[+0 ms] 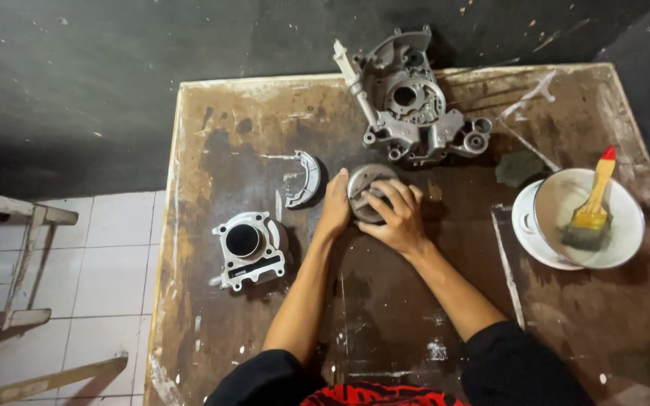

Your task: Cleaning and inspecting various motorcycle engine components on a wooden workbench using a brush and cleaning fluid.

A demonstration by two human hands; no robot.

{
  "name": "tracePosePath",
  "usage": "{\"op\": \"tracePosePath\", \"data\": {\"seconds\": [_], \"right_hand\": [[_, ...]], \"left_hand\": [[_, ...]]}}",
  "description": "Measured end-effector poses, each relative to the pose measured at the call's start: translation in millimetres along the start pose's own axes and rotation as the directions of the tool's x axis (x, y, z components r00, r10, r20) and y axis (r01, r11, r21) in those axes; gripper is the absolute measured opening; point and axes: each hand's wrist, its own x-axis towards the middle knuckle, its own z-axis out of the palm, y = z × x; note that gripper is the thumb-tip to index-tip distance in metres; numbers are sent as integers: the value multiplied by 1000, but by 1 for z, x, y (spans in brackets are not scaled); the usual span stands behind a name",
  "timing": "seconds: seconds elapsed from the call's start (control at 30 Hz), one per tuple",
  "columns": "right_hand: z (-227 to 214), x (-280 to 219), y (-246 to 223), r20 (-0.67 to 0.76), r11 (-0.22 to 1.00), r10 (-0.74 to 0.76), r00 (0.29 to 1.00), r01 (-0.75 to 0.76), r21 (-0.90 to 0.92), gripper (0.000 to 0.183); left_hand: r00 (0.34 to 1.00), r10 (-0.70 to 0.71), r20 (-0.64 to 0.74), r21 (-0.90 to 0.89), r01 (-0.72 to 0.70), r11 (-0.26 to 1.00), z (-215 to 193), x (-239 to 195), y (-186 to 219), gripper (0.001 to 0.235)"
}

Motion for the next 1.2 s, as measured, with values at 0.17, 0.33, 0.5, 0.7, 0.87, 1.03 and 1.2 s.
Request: {"op": "tracePosePath", "data": {"seconds": [0.17,0.33,0.5,0.7,0.87,1.03,1.2], "right_hand": [[3,-2,2,28,997,-1,1000,-2,81,85],[-9,15,-11,-4,998,36,999,-36,46,86],[-4,2,-8,-15,996,80,997,-80,-37,95],[7,0,-7,-34,991,129,991,-130,-40,91],[0,8,-14,-48,992,115,992,-117,-43,89],[-17,17,-20,-39,990,128,991,-130,-52,89],[-8,17,-19,-30,993,114,993,-114,-16,85]], "left_hand": [[1000,2,1,24,-2,1000,-3,1,-5,47],[999,-38,17,-14,38,999,-1,4,-1,50],[996,-85,41,-179,91,980,5,0,11,44],[1000,-16,-10,-57,15,998,-9,8,-29,42],[1000,17,-13,-19,-17,1000,-14,8,-37,40],[997,-79,-13,-161,76,984,-7,7,-21,39],[995,-100,14,-189,101,977,-11,11,-28,41]]}}
